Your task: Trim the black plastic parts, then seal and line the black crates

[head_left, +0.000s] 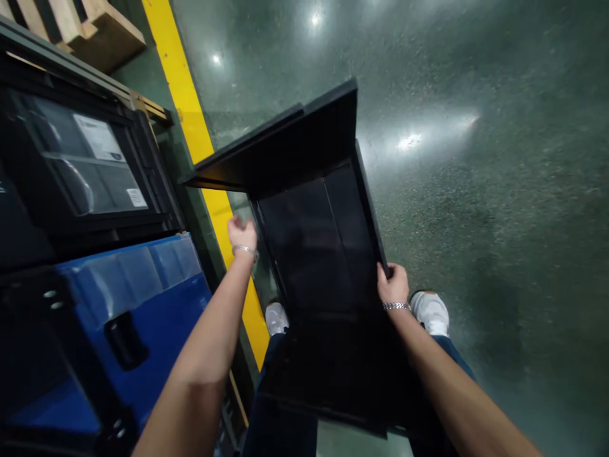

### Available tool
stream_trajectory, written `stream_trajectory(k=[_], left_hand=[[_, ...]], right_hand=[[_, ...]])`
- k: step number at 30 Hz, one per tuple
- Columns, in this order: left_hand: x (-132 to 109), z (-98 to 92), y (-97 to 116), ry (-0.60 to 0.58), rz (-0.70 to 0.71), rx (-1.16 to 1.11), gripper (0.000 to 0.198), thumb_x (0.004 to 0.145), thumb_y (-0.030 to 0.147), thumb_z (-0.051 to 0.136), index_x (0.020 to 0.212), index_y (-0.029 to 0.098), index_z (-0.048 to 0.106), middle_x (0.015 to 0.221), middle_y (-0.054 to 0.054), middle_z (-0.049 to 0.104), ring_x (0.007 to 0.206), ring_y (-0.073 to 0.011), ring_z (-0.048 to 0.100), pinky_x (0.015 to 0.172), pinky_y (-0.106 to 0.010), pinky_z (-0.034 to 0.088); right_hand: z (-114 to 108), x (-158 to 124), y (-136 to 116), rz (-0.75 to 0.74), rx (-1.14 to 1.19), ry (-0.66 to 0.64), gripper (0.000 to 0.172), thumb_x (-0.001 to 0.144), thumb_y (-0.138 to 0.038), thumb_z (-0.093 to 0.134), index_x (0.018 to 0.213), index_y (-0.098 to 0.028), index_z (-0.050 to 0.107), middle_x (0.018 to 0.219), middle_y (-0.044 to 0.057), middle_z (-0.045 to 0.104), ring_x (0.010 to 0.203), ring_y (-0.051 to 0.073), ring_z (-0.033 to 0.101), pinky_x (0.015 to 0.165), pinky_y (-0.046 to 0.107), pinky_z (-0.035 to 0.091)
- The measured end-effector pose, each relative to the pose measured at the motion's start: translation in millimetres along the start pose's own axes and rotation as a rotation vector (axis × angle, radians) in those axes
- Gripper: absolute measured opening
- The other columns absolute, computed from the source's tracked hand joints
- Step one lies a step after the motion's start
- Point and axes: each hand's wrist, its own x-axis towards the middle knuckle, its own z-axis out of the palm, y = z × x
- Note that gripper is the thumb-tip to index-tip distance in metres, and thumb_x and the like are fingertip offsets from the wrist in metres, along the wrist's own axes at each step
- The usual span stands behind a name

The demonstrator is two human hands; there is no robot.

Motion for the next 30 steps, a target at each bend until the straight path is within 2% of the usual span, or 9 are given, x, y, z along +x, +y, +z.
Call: stream_trajectory(k=[2,4,8,15,18,23,25,27,30], left_hand=[[-27,10.2,-38,-0.058,-0.182,0.102,0.019,0.074,0.013,0.068,0.091,0.014,0.060,0.101,-0.014,0.067,0.106,-0.0277,0.061,0.095,-0.042,0.046],[-52,20.3,-70,-0.142,-0.297,0.171,0.009,0.074,0.013,0.069,0.079,0.014,0.060,0.086,-0.008,0.067,0.092,-0.0241,0.065,0.088,-0.042,0.049],[-86,16.0,-93,-0.215,-0.308,0.220,0.019,0.080,0.012,0.062,0.063,0.016,0.056,0.067,0.001,0.061,0.074,-0.0166,0.062,0.082,-0.035,0.048],[-145,-100.4,-44,-0.135,-0.050,0.179,0.018,0.069,0.022,0.063,0.054,0.023,0.055,0.051,0.001,0.053,0.055,-0.0183,0.051,0.062,-0.028,0.036],[-167,-126.1,-31,-0.099,0.076,0.157,0.008,0.066,0.028,0.064,0.060,0.024,0.061,0.053,0.001,0.058,0.054,-0.0178,0.052,0.059,-0.027,0.036],[-173,-114.1,-27,-0.031,-0.046,0.210,0.010,0.068,0.022,0.062,0.059,0.023,0.057,0.054,-0.002,0.055,0.054,-0.0220,0.052,0.058,-0.032,0.038],[-177,-104.2,-21,0.046,-0.002,0.180,0.008,0.070,0.019,0.059,0.076,0.024,0.061,0.079,-0.007,0.066,0.079,-0.0274,0.061,0.074,-0.038,0.045],[-186,-90.2,-10,0.107,0.130,0.151,0.023,0.073,0.017,0.056,0.096,0.022,0.060,0.110,-0.013,0.064,0.109,-0.0298,0.055,0.097,-0.043,0.039],[-197,-56.8,9,-0.201,0.189,0.150,0.026,0.077,0.015,0.053,0.101,0.020,0.059,0.119,-0.017,0.060,0.118,-0.0317,0.049,0.107,-0.047,0.029]], right_hand=[[-3,0,-5,-0.004,0.030,0.025,0.038,0.092,-0.052,0.052,0.082,-0.016,0.056,0.080,0.002,0.057,0.076,0.016,0.056,0.073,0.034,0.048],[-7,1,-8,-0.020,0.052,0.031,0.043,0.090,-0.058,0.049,0.078,-0.016,0.055,0.076,0.001,0.056,0.073,0.016,0.055,0.071,0.033,0.047],[-32,-2,-18,-0.043,0.075,0.025,0.056,0.085,-0.072,0.039,0.077,-0.018,0.053,0.075,0.004,0.057,0.072,0.018,0.056,0.070,0.034,0.047],[-129,-23,-52,-0.072,0.069,0.013,0.066,0.074,-0.086,0.034,0.067,-0.022,0.052,0.064,0.005,0.055,0.061,0.021,0.051,0.060,0.033,0.043],[-151,-23,-57,-0.119,0.058,0.008,0.067,0.075,-0.086,0.031,0.064,-0.022,0.051,0.060,0.005,0.054,0.056,0.020,0.051,0.056,0.033,0.042],[-159,-8,-64,-0.273,0.011,-0.026,0.062,0.081,-0.077,0.029,0.066,-0.022,0.053,0.064,0.009,0.059,0.060,0.024,0.056,0.060,0.037,0.046],[-161,-5,-75,-0.334,-0.018,0.015,0.060,0.085,-0.069,0.029,0.084,-0.017,0.059,0.090,0.017,0.065,0.086,0.030,0.060,0.078,0.045,0.046],[-156,-5,-93,-0.405,-0.047,0.015,0.056,0.091,-0.058,0.028,0.102,-0.013,0.059,0.113,0.022,0.059,0.108,0.033,0.053,0.092,0.050,0.040],[-127,-9,-125,-0.559,-0.096,-0.204,0.042,0.095,-0.047,0.034,0.093,-0.015,0.062,0.099,0.015,0.064,0.101,0.025,0.057,0.092,0.043,0.042]])
